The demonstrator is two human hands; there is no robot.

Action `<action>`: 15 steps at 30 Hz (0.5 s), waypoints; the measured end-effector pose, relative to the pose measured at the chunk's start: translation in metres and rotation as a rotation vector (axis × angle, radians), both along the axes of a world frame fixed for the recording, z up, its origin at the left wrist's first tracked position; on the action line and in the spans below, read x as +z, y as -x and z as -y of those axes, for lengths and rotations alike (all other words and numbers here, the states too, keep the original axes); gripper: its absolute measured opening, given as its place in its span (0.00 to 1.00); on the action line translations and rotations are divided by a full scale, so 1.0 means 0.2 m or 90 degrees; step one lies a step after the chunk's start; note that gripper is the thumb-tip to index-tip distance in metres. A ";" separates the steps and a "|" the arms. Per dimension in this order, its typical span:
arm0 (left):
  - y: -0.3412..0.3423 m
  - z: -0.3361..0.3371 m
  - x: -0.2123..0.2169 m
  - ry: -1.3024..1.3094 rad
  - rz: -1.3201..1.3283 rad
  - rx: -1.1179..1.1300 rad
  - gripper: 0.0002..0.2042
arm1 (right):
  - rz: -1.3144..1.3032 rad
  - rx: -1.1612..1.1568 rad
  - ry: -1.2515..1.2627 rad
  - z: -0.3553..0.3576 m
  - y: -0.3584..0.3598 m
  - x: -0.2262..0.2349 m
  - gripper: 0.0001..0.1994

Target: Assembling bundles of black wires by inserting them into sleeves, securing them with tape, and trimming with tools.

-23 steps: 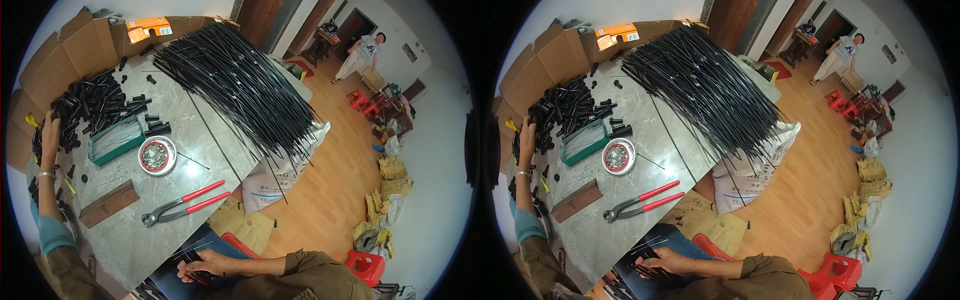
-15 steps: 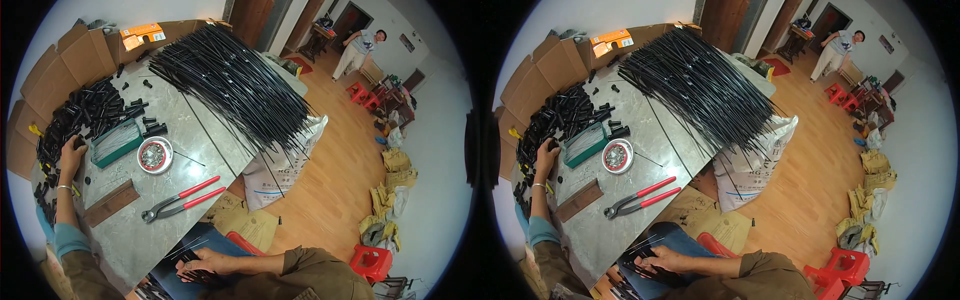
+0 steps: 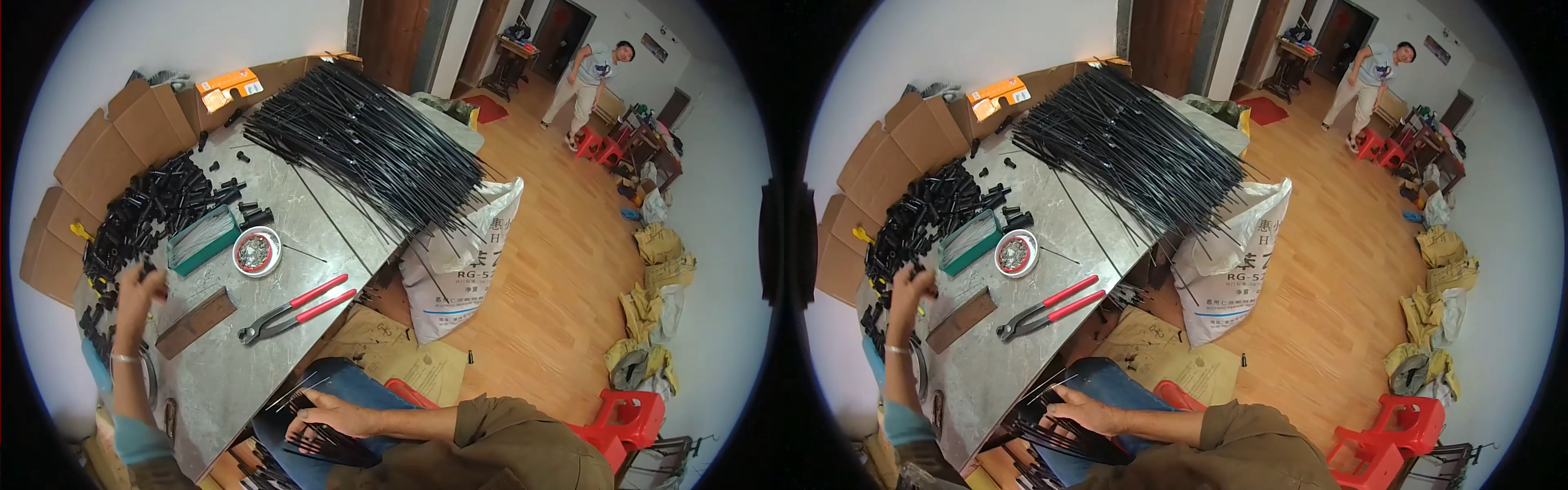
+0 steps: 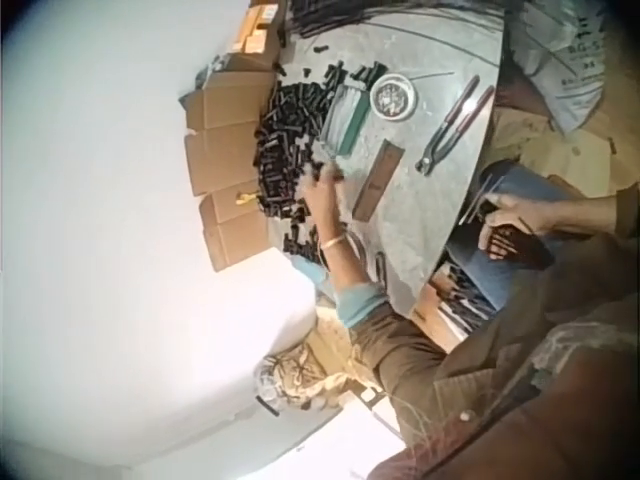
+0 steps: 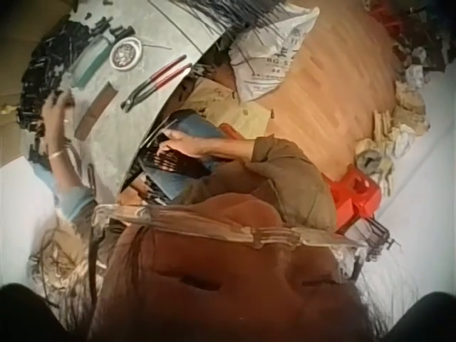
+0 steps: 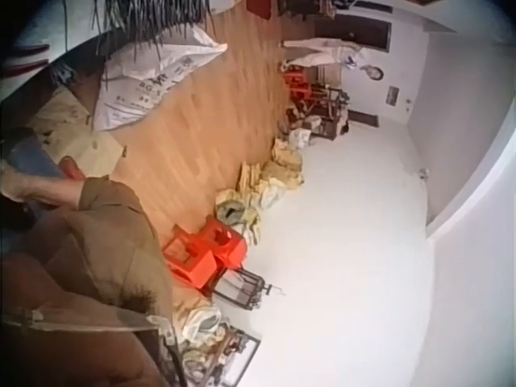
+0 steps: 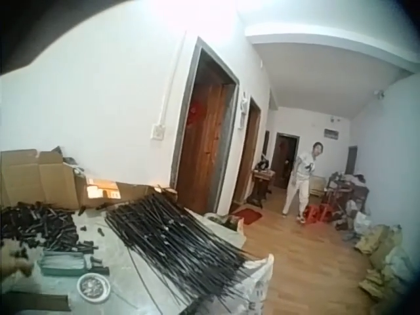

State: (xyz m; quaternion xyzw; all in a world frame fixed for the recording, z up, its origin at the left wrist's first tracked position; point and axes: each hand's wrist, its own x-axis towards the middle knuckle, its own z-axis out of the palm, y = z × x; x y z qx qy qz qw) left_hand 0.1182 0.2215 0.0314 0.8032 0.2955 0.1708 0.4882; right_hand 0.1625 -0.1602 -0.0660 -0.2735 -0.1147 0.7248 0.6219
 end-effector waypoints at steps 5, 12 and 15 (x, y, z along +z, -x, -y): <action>0.18 0.75 0.15 0.157 0.020 -0.072 0.13 | 0.004 -0.047 -0.022 0.02 0.06 -0.03 0.16; 0.62 1.29 -0.01 0.450 0.142 0.150 0.13 | 0.163 -0.038 0.003 0.07 0.25 0.09 0.12; 0.75 1.41 -0.14 0.516 0.247 0.174 0.11 | 0.197 0.007 -0.004 0.12 0.30 0.16 0.12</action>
